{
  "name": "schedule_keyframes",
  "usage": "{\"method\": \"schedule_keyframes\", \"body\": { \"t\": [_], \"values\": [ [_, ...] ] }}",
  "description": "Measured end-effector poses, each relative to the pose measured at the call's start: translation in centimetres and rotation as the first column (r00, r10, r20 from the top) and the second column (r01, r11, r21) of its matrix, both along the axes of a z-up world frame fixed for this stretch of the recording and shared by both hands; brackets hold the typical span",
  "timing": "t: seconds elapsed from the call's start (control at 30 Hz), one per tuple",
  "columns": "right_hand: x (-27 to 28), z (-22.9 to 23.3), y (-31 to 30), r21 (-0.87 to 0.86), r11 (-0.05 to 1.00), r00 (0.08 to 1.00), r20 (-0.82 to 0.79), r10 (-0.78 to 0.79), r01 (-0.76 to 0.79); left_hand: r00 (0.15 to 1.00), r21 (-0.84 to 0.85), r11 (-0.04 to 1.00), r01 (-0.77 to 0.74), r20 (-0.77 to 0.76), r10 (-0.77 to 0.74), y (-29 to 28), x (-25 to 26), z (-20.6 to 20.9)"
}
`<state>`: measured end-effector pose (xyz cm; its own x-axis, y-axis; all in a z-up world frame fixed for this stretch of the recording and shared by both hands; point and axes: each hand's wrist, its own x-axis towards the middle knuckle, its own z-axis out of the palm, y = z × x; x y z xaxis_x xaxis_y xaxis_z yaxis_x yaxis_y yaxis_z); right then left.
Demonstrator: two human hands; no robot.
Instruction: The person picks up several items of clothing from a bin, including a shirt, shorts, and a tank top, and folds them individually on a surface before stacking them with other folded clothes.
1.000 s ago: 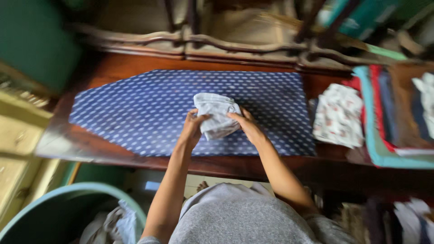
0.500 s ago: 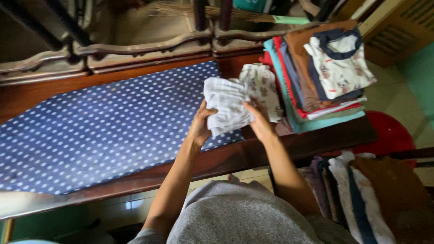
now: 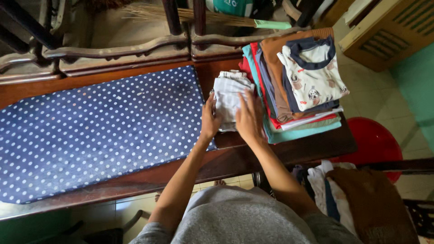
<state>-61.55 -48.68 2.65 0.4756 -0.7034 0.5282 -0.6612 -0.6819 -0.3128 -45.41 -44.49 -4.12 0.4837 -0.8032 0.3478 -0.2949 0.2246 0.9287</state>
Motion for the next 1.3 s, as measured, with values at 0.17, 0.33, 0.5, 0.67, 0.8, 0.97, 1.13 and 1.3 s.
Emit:
{"method": "schedule_keyframes", "body": {
  "t": [0.17, 0.33, 0.5, 0.67, 0.8, 0.97, 1.13, 1.3],
  "values": [
    [0.8, -2.2, -1.0, 0.066, 0.993, 0.994, -0.052, 0.1, -0.096, 0.867, 0.074, 0.996, -0.049, 0.498, 0.006, 0.4, -0.5, 1.0],
    [0.2, -1.8, -1.4, 0.086, 0.988, 0.992, 0.023, 0.124, -0.125, 0.963, 0.068, 0.996, 0.059, 0.26, -0.075, 1.8, -0.1, 1.8],
    [2.3, 0.4, 2.0, 0.162, 0.954, 0.885, 0.437, 0.159, -0.252, 0.987, 0.108, 0.99, 0.095, -0.138, -0.08, 6.3, 1.6, 4.2],
    [6.0, 3.0, 7.6, 0.546, 0.396, 0.515, 0.835, -0.192, -0.739, 0.86, -0.043, 0.997, 0.071, -0.504, -0.083, 13.8, 5.0, 6.8],
    [10.3, 4.4, 13.5, 0.512, 0.18, 0.481, 0.856, -0.187, -0.84, 0.785, -0.04, 0.998, -0.047, -0.619, 0.013, 23.2, 7.7, 9.4],
    [16.5, 4.5, 23.6, 0.484, 0.011, 0.477, 0.866, -0.15, -0.875, 0.743, -0.052, 0.979, -0.195, -0.66, 0.113, 36.1, 12.0, 10.7],
    [22.2, 3.8, 35.5, 0.471, -0.164, 0.493, 0.859, -0.141, -0.867, 0.734, 0.021, 0.948, -0.317, -0.627, 0.26, 49.7, 15.7, 10.2],
    [25.7, 3.0, 45.8, 0.504, -0.26, 0.533, 0.844, -0.053, -0.824, 0.687, 0.044, 0.908, -0.417, -0.638, 0.347, 61.3, 18.2, 8.4]
  ]
}}
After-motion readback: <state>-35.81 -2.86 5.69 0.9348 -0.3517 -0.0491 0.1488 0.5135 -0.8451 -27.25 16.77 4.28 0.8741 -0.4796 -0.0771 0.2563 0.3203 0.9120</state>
